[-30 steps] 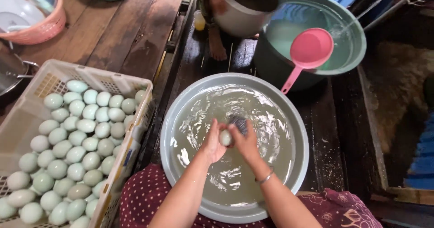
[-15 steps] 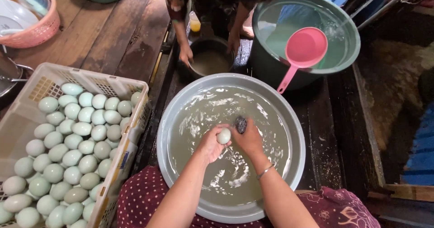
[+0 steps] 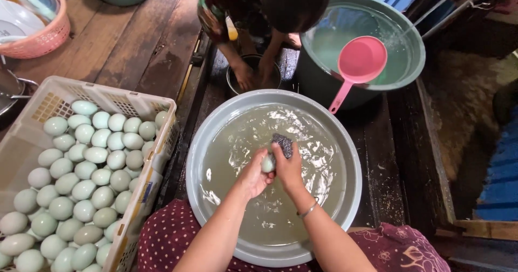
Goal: Washing individual eggs in a basin of water using a scrubber and sorting them into baskets.
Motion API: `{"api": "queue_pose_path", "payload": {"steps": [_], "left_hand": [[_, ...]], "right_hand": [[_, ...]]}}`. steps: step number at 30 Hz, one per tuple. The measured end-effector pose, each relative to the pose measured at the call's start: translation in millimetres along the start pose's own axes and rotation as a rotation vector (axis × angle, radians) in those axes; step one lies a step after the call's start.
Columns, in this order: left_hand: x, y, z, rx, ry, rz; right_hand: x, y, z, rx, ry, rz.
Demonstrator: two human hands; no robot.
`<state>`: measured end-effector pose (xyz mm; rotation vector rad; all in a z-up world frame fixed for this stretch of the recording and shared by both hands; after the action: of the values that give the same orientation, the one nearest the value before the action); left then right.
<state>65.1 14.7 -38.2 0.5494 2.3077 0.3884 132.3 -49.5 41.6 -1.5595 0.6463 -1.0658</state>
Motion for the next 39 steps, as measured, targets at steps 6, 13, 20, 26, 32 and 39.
{"api": "queue_pose_path", "payload": {"steps": [6, 13, 20, 26, 32, 39], "left_hand": [[-5, 10, -12, -0.016, 0.047, -0.041], [8, -2, 14, -0.023, 0.027, -0.078], [11, 0, 11, 0.000, 0.019, -0.044], [15, 8, 14, -0.022, 0.024, -0.125], [37, 10, 26, -0.045, 0.081, -0.282], [8, 2, 1, 0.055, 0.076, -0.263]], "right_hand": [[-10, 7, -8, 0.165, -0.034, -0.110], [2, 22, 2, -0.027, 0.094, 0.032], [3, 16, 9, -0.090, 0.081, -0.008], [18, 62, 30, -0.210, -0.101, -0.454], [26, 30, 20, -0.059, 0.044, -0.193], [-12, -7, -1, 0.356, -0.067, -0.166]]}}
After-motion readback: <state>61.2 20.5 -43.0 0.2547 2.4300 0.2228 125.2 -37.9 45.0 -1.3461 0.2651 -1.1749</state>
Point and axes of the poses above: each hand's wrist, its own z-axis towards the middle knuckle, its own x-axis out of the back of the hand, y = z × x, the point moved 8 cm from there along z, towards the middle knuckle, and after that the axes turned 11 degrees about x, right-handed, at the moved point
